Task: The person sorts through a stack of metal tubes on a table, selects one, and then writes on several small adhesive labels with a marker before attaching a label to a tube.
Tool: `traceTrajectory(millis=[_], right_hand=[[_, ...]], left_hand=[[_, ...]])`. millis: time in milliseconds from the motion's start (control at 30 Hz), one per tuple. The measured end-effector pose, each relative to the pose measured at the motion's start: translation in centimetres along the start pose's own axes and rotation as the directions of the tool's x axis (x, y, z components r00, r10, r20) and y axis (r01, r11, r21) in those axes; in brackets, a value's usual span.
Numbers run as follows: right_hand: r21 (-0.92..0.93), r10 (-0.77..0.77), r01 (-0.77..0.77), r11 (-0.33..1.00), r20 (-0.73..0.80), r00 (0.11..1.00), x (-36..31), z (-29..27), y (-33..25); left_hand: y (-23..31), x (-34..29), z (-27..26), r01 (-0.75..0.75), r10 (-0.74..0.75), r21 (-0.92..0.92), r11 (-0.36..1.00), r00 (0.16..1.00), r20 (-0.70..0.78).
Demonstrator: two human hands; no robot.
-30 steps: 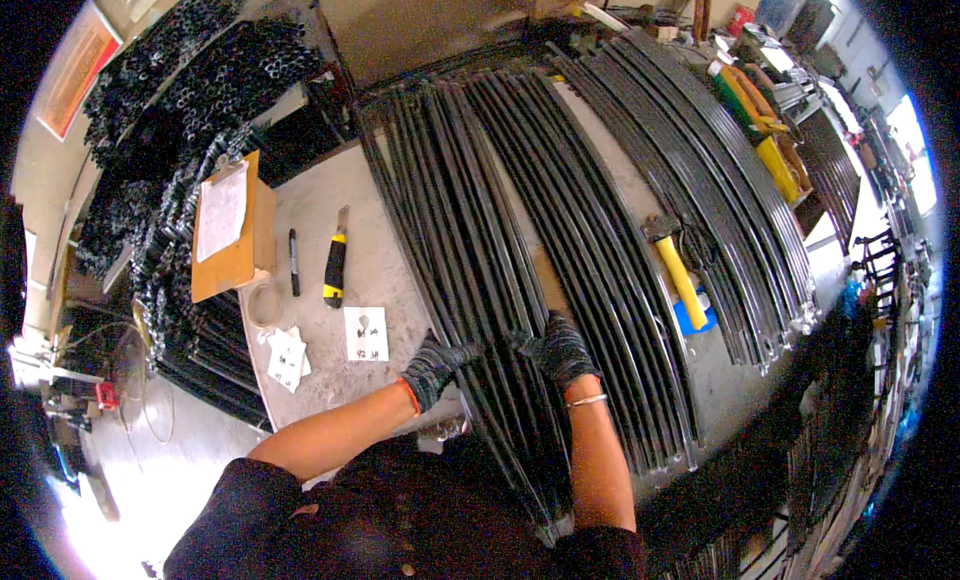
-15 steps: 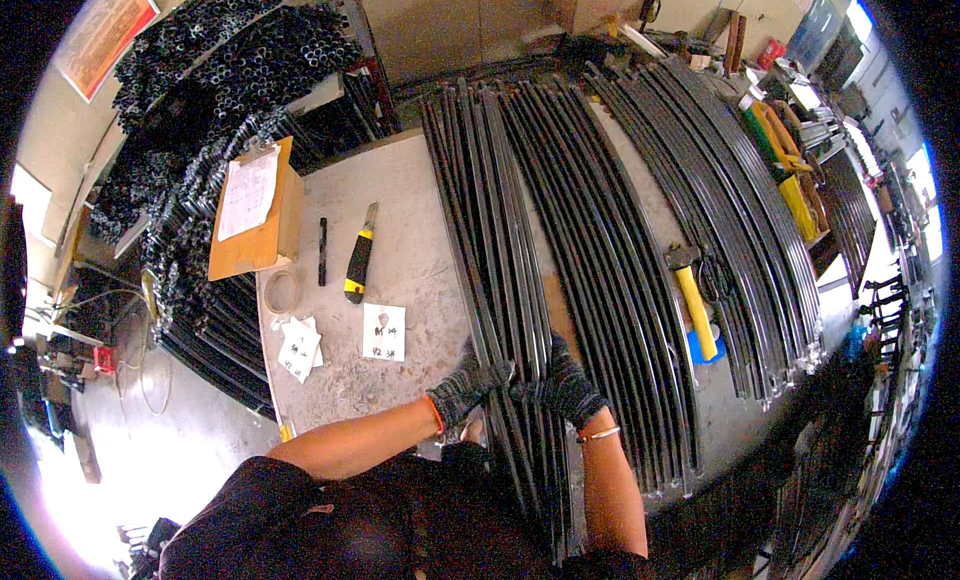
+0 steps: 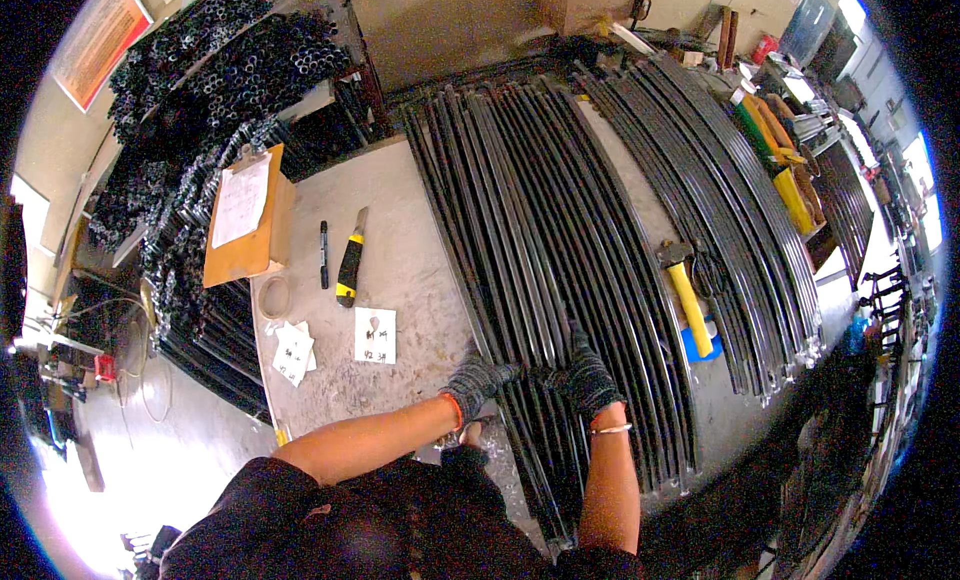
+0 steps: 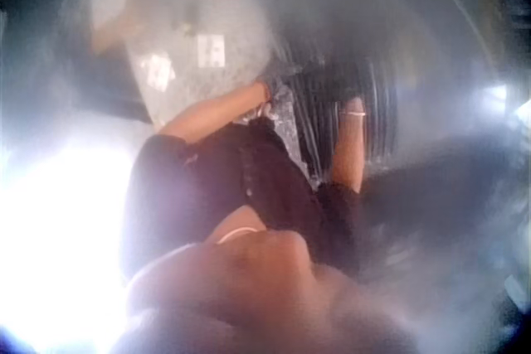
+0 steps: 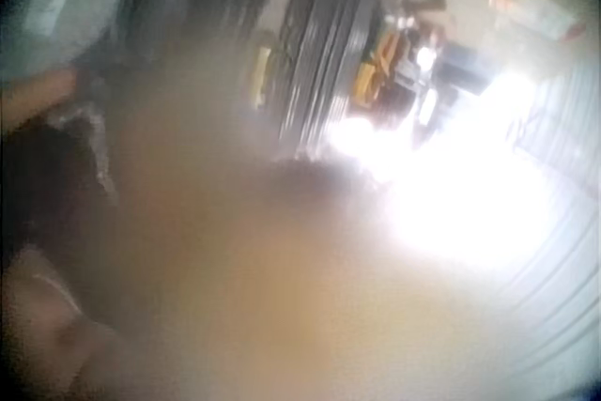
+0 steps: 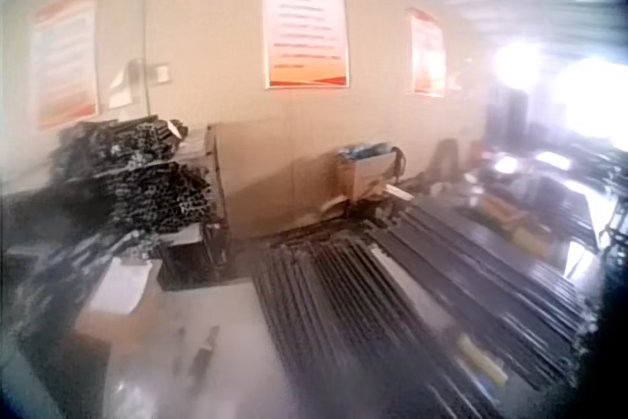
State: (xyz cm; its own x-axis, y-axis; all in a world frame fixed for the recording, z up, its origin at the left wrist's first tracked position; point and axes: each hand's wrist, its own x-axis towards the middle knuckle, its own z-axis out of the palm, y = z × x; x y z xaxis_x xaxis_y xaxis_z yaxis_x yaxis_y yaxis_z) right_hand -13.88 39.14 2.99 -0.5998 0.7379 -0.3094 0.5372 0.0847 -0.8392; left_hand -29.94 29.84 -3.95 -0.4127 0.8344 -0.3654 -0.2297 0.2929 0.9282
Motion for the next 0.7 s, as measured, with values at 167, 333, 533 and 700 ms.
traceTrajectory(millis=[167, 333, 533, 700], right_hand=[[-0.572, 0.131, -0.258, 0.778, -0.254, 0.958, -0.5, -0.6, -2.9], [-0.688, 0.038, -0.302, 0.66, -0.371, 0.928, -0.7, 0.5, -3.1], [-0.894, -0.328, -0.13, 0.429, -0.288, 0.9, -0.5, 1.1, 0.3], [-0.857, -0.429, -0.088, 0.509, -0.341, 0.837, -1.0, 3.9, -5.9]], left_hand=[[0.0, -0.5, -1.5, -0.109, 0.101, 0.386, 0.916, 0.994, 0.041], [2.6, -2.7, -4.1, -0.109, -0.008, 0.623, 0.774, 0.983, 0.181], [2.9, -4.0, -6.3, -0.206, 0.005, 0.574, 0.792, 0.944, 0.331], [-5.1, -3.0, -6.9, -0.485, 0.281, 0.458, 0.746, 0.851, 0.443]])
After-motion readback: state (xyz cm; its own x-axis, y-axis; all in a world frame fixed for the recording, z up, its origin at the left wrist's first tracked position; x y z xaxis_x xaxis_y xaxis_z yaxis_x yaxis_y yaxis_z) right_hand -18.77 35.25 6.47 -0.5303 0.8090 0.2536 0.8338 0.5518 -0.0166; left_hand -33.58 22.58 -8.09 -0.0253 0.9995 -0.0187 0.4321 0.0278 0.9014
